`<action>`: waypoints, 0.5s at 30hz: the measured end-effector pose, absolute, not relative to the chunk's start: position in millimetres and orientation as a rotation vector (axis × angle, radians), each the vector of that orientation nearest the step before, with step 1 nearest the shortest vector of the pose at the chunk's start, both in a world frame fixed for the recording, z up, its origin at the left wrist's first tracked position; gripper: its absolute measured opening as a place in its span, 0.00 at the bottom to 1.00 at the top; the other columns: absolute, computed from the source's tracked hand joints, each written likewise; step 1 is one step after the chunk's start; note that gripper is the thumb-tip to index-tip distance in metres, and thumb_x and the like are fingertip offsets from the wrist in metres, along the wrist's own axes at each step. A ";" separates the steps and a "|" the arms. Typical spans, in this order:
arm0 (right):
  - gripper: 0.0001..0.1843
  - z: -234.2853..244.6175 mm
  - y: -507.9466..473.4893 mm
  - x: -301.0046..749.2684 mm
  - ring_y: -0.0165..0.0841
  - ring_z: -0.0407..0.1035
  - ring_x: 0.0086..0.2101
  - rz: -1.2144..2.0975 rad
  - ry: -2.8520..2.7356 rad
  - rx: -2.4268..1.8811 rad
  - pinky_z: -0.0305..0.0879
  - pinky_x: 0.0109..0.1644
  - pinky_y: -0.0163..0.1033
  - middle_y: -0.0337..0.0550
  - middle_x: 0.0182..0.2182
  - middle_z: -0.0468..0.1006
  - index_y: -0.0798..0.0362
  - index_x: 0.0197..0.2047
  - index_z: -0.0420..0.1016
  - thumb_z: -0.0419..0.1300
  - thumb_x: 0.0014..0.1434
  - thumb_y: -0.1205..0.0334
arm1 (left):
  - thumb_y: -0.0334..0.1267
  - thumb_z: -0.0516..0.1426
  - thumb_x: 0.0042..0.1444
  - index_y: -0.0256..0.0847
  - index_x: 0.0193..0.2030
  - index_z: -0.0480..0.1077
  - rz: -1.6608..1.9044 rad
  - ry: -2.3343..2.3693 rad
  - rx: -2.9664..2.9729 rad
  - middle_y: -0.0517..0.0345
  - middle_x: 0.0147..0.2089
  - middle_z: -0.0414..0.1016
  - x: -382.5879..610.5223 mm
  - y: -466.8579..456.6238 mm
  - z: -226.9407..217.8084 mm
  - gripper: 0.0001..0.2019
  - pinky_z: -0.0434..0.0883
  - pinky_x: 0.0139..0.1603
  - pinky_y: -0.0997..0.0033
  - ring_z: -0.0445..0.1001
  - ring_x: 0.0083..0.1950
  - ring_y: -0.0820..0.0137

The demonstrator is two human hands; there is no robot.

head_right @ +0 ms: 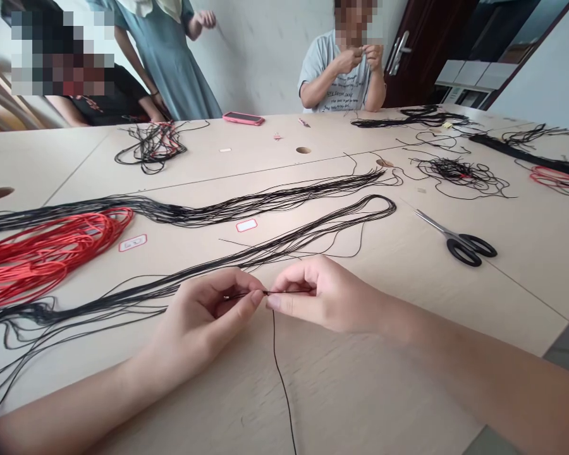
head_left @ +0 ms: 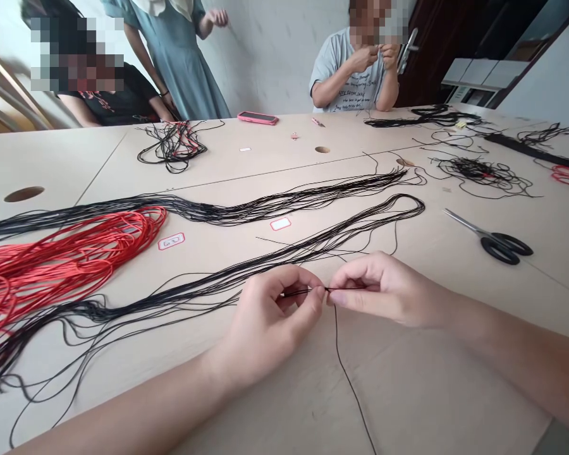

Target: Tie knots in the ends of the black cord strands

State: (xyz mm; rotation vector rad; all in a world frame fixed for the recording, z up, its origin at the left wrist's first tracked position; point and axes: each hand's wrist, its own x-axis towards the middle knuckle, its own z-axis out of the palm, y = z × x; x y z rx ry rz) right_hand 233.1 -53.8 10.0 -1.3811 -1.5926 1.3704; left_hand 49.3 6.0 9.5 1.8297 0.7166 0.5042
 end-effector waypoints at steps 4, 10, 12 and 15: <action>0.11 12.0 -56.3 232.6 0.25 0.50 0.23 1.325 -1.641 -1.382 0.47 0.24 0.32 0.35 0.22 0.57 0.55 0.30 0.68 0.54 0.60 0.58 | 0.38 0.53 0.56 0.42 0.38 0.69 0.537 0.744 2.026 0.62 0.27 0.66 46.5 4.5 5.6 0.06 0.61 0.26 0.78 0.63 0.28 0.77; 0.09 14.0 -59.1 227.2 0.25 0.53 0.23 1.025 -1.849 -1.448 0.48 0.24 0.33 0.36 0.23 0.61 0.56 0.31 0.68 0.50 0.61 0.65 | 0.35 0.54 0.55 0.44 0.38 0.71 0.676 0.767 2.273 0.63 0.26 0.66 45.6 3.6 4.6 0.06 0.60 0.26 0.77 0.60 0.25 0.78; 0.08 10.8 -59.1 226.6 0.25 0.52 0.23 0.887 -1.924 -1.429 0.48 0.24 0.33 0.35 0.21 0.59 0.56 0.30 0.68 0.51 0.59 0.67 | 0.33 0.53 0.55 0.43 0.37 0.72 0.692 0.762 2.298 0.63 0.26 0.66 45.8 3.6 5.0 0.06 0.60 0.26 0.78 0.59 0.25 0.78; 0.07 5.1 -59.0 227.1 0.24 0.52 0.23 0.722 -1.995 -1.384 0.49 0.24 0.32 0.34 0.20 0.58 0.55 0.27 0.65 0.52 0.56 0.71 | 0.33 0.53 0.53 0.40 0.33 0.70 0.657 0.743 2.315 0.63 0.26 0.65 46.8 2.9 4.8 0.05 0.61 0.27 0.78 0.60 0.25 0.79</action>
